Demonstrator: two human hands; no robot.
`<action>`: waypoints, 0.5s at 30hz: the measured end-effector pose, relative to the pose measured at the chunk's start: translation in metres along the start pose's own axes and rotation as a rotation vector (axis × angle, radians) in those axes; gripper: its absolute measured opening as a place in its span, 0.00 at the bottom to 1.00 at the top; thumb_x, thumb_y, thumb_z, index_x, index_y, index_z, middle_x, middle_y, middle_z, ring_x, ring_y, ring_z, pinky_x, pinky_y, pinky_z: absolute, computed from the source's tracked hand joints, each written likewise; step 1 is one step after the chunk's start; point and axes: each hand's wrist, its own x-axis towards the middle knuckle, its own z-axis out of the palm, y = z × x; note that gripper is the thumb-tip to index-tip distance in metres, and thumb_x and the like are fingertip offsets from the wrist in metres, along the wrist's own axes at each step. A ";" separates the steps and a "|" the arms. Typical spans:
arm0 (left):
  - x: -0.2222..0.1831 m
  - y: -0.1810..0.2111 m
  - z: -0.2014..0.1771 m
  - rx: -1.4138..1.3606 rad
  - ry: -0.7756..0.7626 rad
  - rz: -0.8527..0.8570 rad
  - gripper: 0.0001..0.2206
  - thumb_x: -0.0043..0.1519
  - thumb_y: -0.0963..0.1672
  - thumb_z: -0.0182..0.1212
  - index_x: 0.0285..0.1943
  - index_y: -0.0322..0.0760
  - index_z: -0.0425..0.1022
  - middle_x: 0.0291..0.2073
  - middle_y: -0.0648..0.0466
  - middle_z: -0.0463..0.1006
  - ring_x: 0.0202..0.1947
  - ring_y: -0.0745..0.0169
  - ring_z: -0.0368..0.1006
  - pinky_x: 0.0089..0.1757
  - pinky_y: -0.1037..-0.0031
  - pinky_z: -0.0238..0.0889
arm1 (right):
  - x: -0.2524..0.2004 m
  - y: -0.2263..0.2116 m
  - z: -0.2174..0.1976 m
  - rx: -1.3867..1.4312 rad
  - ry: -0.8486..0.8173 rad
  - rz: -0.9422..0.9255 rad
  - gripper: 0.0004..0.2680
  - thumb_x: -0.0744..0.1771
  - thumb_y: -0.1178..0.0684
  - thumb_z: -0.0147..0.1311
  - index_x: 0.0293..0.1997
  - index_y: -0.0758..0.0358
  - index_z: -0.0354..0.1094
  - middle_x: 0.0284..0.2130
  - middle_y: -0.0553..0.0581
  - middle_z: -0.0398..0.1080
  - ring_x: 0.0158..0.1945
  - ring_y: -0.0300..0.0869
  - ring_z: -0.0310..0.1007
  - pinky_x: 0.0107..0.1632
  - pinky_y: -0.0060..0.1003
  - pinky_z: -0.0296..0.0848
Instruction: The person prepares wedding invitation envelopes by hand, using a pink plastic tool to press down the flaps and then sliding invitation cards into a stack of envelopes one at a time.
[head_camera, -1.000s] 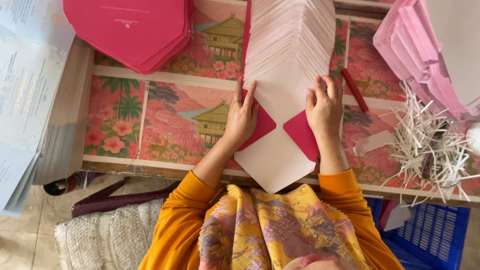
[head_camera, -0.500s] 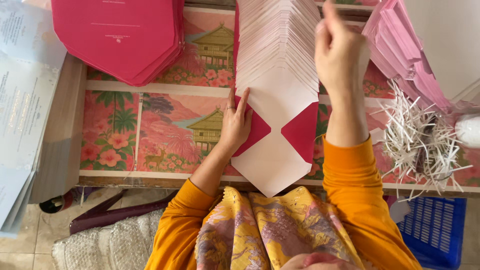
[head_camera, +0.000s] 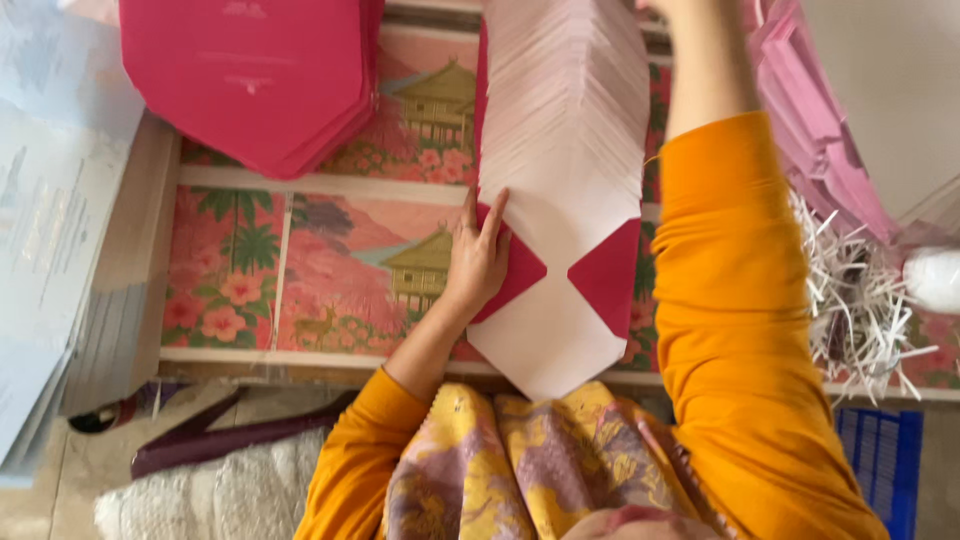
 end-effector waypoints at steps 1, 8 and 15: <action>0.002 0.001 -0.002 0.011 -0.001 -0.010 0.27 0.61 0.42 0.54 0.71 0.51 0.54 0.65 0.33 0.50 0.59 0.30 0.60 0.52 0.49 0.58 | 0.013 -0.015 -0.007 0.018 -0.033 -0.013 0.09 0.66 0.57 0.46 0.50 0.61 0.67 0.29 0.60 0.72 0.30 0.57 0.72 0.32 0.48 0.70; 0.002 0.000 -0.001 -0.012 -0.001 -0.021 0.26 0.61 0.43 0.54 0.70 0.49 0.56 0.65 0.33 0.50 0.61 0.29 0.57 0.53 0.48 0.57 | 0.011 -0.082 0.013 0.132 -0.396 -0.039 0.13 0.68 0.50 0.47 0.59 0.50 0.65 0.16 0.50 0.67 0.23 0.48 0.72 0.32 0.45 0.71; 0.006 0.004 -0.009 -0.082 -0.048 -0.075 0.26 0.61 0.42 0.52 0.71 0.49 0.54 0.66 0.32 0.48 0.60 0.27 0.58 0.54 0.47 0.56 | -0.067 -0.122 -0.030 0.375 -0.610 -0.013 0.14 0.66 0.52 0.47 0.59 0.53 0.66 0.15 0.53 0.69 0.22 0.44 0.72 0.34 0.41 0.70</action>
